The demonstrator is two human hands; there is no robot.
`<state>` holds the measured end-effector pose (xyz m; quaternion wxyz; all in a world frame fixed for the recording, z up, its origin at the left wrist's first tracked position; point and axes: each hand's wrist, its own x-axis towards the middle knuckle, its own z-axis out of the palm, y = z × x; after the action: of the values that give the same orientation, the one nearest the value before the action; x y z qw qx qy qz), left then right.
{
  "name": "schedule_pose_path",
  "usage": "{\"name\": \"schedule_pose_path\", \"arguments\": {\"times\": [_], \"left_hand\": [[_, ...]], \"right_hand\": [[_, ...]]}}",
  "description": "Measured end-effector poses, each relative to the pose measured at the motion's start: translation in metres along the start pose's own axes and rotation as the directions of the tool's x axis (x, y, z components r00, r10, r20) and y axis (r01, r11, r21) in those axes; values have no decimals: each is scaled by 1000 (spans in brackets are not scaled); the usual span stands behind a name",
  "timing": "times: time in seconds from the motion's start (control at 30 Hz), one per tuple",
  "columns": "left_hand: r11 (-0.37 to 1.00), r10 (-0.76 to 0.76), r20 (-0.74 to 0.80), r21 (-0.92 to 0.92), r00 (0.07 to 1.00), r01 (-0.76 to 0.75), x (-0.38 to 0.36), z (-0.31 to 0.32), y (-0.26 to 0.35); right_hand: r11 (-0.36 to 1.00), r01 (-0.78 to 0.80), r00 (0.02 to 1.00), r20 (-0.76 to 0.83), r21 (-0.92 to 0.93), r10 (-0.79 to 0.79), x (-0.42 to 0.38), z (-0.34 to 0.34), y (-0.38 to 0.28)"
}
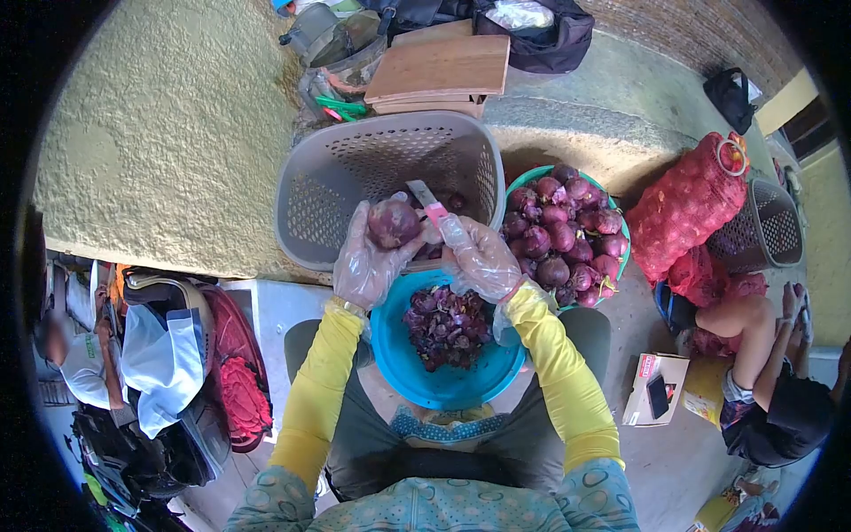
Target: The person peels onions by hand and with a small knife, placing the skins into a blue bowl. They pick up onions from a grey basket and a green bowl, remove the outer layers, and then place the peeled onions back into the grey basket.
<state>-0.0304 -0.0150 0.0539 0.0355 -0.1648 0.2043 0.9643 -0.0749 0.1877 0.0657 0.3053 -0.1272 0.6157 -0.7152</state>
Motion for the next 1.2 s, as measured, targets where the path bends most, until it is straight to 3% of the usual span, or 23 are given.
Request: {"name": "schedule_pose_path", "arguments": {"times": [0.1,0.17,0.27,0.33,0.37,0.43,0.47,0.53,0.67,0.77,0.83,0.97,1.2], "left_hand": [[995,85,-19,53,996,-84,1,-1,-3],[996,40,-54,84,998,-35,-2,2,-2],[999,-47,-112,14,993,49,1,-6,-1],[997,-64,-109,40,992,69,1,-7,-3],[994,-79,-106,66,991,86,1,-7,-4],[990,-104,-73,88,992,111,-2,-2,-5],[985,-130,-41,112,991,134,-3,1,-6],[980,-143,-15,141,990,144,-5,6,-7],[961,-222,128,195,967,195,-2,2,-8],[942,-272,82,224,959,249,-5,5,-8],[937,-288,83,230,954,263,-4,0,-8],[935,-301,99,226,949,273,-3,-1,-11],[913,-305,61,301,950,274,-4,-1,-11]], "right_hand": [[1000,2,1000,-6,-5,-2,-2,1,-4],[999,3,1000,-25,-41,-4,-1,3,-1],[985,143,989,30,100,-146,5,0,9],[959,139,990,-4,-248,-144,4,-3,3],[959,139,989,-5,-248,-145,3,-4,-2],[699,166,977,21,-696,-212,-2,-3,-17],[700,165,977,20,-695,-210,-2,-2,-21],[521,73,979,-39,-851,-200,1,0,-27],[418,89,961,-33,-904,-275,3,-2,-24],[365,114,947,-10,-924,-322,2,-5,-19],[339,205,900,41,-918,-434,2,-7,-16],[383,173,921,11,-908,-389,0,-5,-19],[273,143,942,47,-951,-333,1,-6,-20]]}}
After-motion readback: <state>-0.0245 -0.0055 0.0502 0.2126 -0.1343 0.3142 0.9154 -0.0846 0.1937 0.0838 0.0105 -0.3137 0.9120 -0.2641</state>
